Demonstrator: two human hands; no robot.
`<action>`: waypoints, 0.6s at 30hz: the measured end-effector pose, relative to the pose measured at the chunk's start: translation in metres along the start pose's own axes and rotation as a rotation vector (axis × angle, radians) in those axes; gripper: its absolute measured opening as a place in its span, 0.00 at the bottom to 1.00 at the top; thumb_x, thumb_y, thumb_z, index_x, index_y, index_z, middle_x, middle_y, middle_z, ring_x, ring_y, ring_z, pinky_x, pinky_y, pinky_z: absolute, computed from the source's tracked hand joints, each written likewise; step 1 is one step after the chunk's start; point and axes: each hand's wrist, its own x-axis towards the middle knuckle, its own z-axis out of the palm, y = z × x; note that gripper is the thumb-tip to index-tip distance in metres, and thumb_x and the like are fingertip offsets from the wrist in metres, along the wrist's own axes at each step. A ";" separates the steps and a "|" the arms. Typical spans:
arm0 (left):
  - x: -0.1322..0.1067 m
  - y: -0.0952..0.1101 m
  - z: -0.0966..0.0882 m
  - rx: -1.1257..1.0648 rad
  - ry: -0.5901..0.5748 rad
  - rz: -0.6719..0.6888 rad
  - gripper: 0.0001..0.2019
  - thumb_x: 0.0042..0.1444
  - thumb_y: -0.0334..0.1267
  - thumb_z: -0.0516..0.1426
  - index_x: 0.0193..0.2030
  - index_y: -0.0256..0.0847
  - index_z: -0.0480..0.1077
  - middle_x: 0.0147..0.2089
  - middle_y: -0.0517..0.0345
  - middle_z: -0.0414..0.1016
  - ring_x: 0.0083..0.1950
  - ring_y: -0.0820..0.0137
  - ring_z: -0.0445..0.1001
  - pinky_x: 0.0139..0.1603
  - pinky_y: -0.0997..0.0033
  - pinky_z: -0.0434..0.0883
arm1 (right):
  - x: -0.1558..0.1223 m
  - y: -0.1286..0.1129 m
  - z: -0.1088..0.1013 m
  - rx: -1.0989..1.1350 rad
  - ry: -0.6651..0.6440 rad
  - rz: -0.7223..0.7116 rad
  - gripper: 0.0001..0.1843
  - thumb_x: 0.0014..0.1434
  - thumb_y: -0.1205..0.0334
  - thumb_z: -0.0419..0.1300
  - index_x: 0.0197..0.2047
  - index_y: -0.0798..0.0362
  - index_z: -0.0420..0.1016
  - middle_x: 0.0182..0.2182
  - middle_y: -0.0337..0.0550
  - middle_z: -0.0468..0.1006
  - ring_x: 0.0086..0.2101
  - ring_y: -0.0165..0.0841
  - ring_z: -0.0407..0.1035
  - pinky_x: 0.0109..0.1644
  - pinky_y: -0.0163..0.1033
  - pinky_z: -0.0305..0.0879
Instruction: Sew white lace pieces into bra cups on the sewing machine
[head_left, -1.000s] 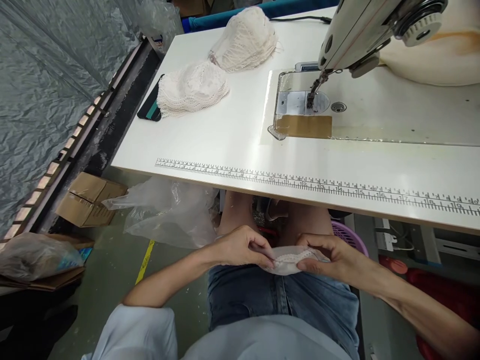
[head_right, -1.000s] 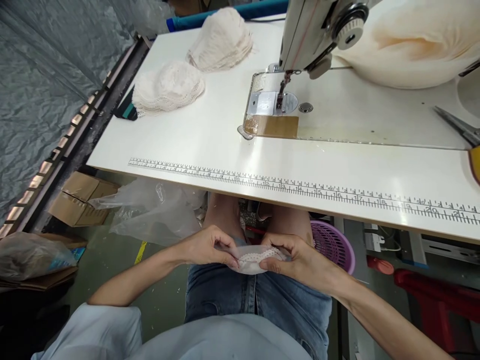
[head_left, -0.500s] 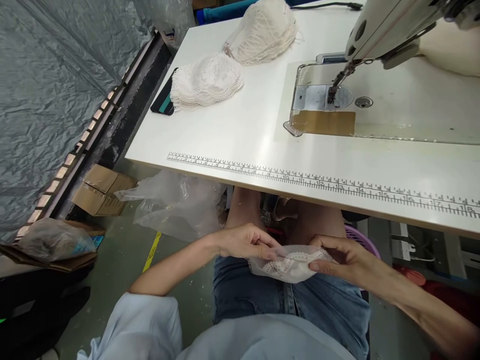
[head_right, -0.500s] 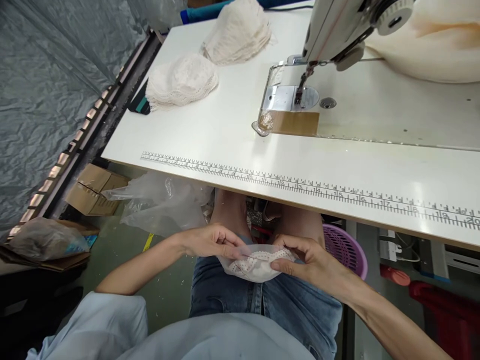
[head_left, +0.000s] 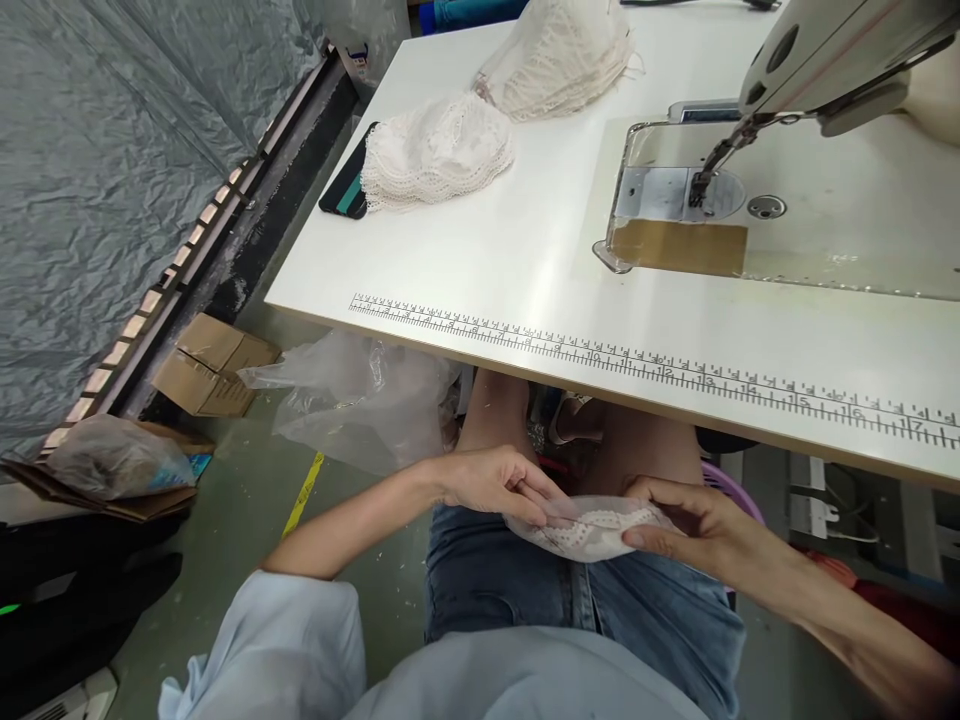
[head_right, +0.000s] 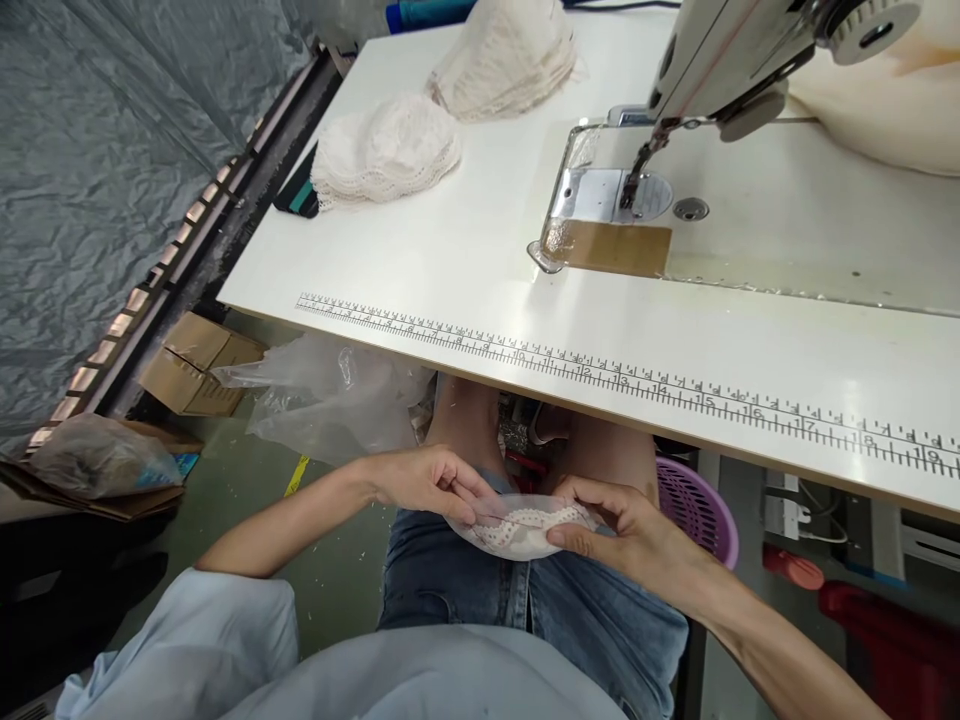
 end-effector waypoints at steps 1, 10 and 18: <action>-0.001 0.000 -0.001 0.026 -0.003 0.000 0.28 0.47 0.46 0.65 0.54 0.37 0.70 0.49 0.52 0.77 0.53 0.66 0.73 0.53 0.70 0.70 | 0.000 -0.001 0.001 0.011 -0.004 -0.004 0.17 0.52 0.46 0.63 0.32 0.52 0.73 0.30 0.42 0.72 0.34 0.37 0.65 0.37 0.38 0.60; 0.012 0.002 0.012 0.191 0.063 0.056 0.22 0.43 0.41 0.67 0.46 0.35 0.75 0.36 0.60 0.78 0.39 0.71 0.74 0.41 0.76 0.68 | 0.002 -0.011 0.010 -0.071 -0.017 -0.021 0.18 0.53 0.44 0.61 0.32 0.53 0.71 0.26 0.38 0.67 0.27 0.31 0.58 0.29 0.36 0.54; 0.020 0.008 0.022 0.199 0.185 0.091 0.13 0.46 0.38 0.64 0.37 0.30 0.78 0.25 0.62 0.72 0.27 0.78 0.66 0.29 0.81 0.62 | 0.002 -0.013 0.011 -0.108 0.010 -0.052 0.16 0.54 0.47 0.60 0.32 0.53 0.71 0.25 0.36 0.65 0.26 0.28 0.57 0.29 0.33 0.53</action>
